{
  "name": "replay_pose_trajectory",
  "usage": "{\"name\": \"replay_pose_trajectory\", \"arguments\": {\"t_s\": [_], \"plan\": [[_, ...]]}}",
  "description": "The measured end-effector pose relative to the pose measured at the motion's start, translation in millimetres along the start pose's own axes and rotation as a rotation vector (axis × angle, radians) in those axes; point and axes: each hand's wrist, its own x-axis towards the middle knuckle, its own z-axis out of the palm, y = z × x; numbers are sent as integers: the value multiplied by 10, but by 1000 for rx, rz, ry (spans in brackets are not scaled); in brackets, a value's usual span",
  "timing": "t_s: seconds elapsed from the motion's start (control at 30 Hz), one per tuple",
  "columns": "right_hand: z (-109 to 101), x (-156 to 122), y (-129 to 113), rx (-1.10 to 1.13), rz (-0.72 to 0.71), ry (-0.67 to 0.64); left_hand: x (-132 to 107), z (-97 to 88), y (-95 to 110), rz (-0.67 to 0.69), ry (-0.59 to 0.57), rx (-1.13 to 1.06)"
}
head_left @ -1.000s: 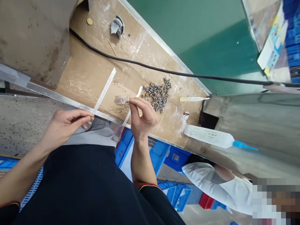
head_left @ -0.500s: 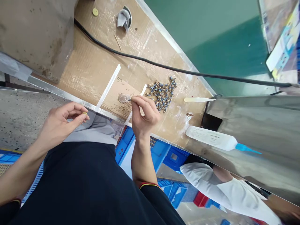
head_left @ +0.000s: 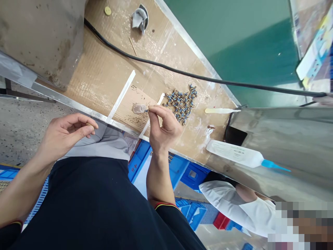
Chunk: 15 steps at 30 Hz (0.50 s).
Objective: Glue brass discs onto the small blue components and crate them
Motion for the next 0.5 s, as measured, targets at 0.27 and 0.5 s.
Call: {"name": "replay_pose_trajectory", "arguments": {"t_s": [0.27,0.5], "plan": [[-51,-21,-32,-8,8,-21,9,32,23,-92,-20,-56],[-37,-7,-40,-33,-15,-11,8,55,34,-124,-21,-82]]}}
